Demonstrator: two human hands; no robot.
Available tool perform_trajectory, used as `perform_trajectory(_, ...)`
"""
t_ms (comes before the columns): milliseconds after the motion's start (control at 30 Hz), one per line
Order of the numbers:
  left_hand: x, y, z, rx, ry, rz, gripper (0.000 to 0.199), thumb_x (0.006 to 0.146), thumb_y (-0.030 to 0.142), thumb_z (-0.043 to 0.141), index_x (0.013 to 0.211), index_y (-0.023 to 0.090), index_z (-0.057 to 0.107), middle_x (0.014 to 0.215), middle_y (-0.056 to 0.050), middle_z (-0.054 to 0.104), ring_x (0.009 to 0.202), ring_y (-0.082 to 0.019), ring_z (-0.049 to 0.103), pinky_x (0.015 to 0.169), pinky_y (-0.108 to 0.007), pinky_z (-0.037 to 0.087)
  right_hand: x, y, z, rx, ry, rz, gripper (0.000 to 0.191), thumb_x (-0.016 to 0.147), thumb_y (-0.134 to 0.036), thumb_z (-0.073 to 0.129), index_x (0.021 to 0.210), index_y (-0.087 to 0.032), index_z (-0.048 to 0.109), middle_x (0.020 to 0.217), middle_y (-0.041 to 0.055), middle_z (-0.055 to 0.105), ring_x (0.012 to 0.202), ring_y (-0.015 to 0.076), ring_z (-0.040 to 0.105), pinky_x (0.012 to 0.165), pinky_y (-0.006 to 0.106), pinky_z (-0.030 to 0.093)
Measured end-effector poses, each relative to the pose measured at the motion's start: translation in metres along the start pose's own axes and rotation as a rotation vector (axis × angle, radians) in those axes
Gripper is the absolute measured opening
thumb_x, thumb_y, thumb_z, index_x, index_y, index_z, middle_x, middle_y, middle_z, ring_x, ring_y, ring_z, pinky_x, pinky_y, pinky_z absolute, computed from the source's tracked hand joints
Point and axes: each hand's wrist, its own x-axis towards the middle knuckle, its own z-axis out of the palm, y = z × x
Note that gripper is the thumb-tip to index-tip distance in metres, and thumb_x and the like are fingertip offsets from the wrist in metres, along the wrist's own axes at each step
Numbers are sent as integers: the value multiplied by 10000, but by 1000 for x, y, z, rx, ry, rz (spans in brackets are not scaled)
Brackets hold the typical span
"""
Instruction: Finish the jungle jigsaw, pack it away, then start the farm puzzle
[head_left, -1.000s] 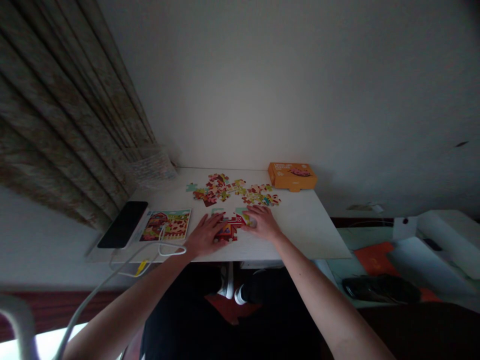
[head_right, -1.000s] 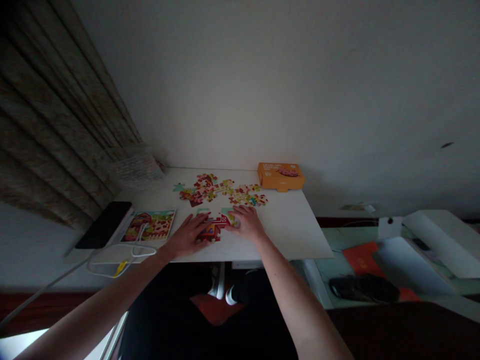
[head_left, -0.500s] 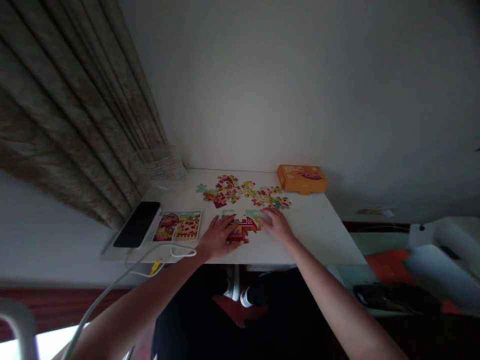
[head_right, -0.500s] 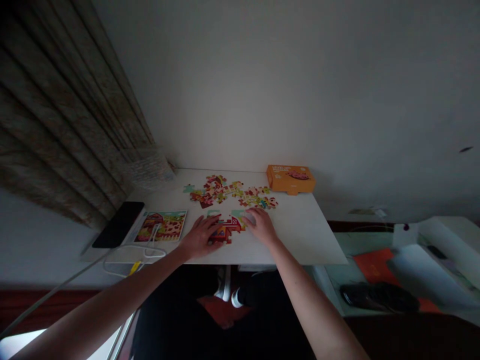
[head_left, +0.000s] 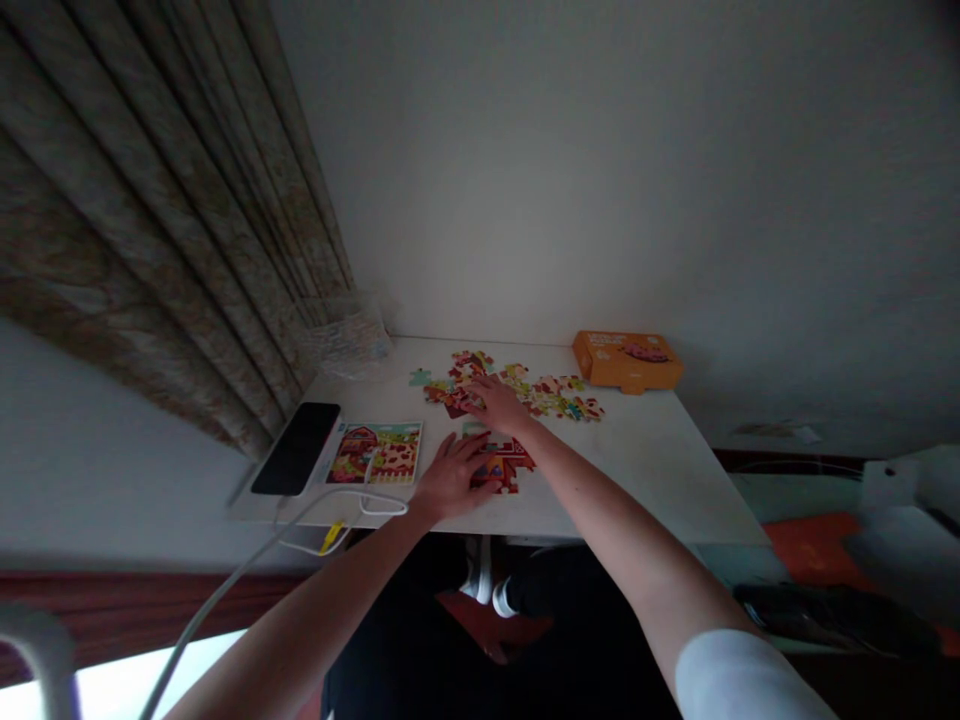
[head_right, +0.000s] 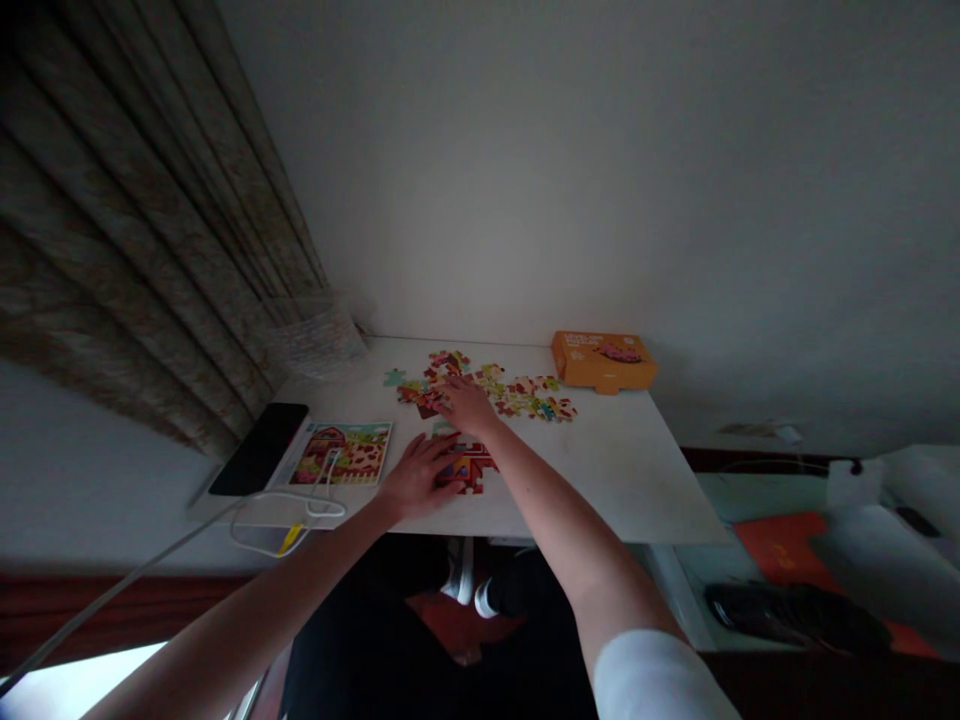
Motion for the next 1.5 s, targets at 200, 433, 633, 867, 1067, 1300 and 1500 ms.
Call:
perform_trajectory(200,0,-2,0,-33,22,-6,404,1002,462,573,1361,304,670,1526,-72,576,1416,-282,512,1248,-579,306,31,0,6,-147,-183,37,412,1052,-472,493,1425,-346,613,1572,47,531,1505,345,383,1203,649,307)
perform_trajectory(433,0,-1,0,-19,26,-12,397,999,469,580,1345,298,676,1517,-60,583,1389,-283,531,1253,-577,302,25,17,1,-176,-94,223,455,1072,-465,423,1433,-263,613,1569,131,521,1445,379,458,1170,697,306)
perform_trajectory(633,0,-2,1,-27,30,-10,361,1005,387,578,1338,293,682,1499,-66,600,1397,-281,529,1244,-586,315,35,-11,16,-102,-173,-118,539,1024,-515,553,1539,-368,490,1607,64,487,1507,281,404,1217,526,332)
perform_trajectory(867,1,-2,2,-41,46,-29,351,1020,331,535,1334,289,687,1501,-64,601,1367,-269,558,1235,-577,335,13,13,7,-225,-100,95,448,1074,-503,405,1427,-331,620,1584,88,513,1461,372,441,1194,718,234)
perform_trajectory(1067,0,-4,5,-50,56,-25,328,1024,348,531,1297,291,703,1510,-55,594,1397,-258,531,1248,-570,318,-20,57,-14,-221,-52,293,444,1073,-423,417,1475,-312,569,1623,98,459,1484,350,409,1193,694,253)
perform_trajectory(1300,1,-7,7,-14,50,-33,328,1026,352,541,1310,287,691,1519,-53,585,1387,-247,541,1254,-545,318,-83,92,-22,-230,121,451,451,1060,-391,385,1400,-233,634,1553,151,535,1439,357,452,1149,618,334)
perform_trajectory(1500,-1,-6,10,20,60,-12,346,1050,360,481,1324,288,680,1506,-66,592,1375,-258,544,1242,-555,327,-116,107,-15,-241,271,472,459,1029,-392,415,1377,-209,651,1453,170,623,1340,333,535,1149,584,313)
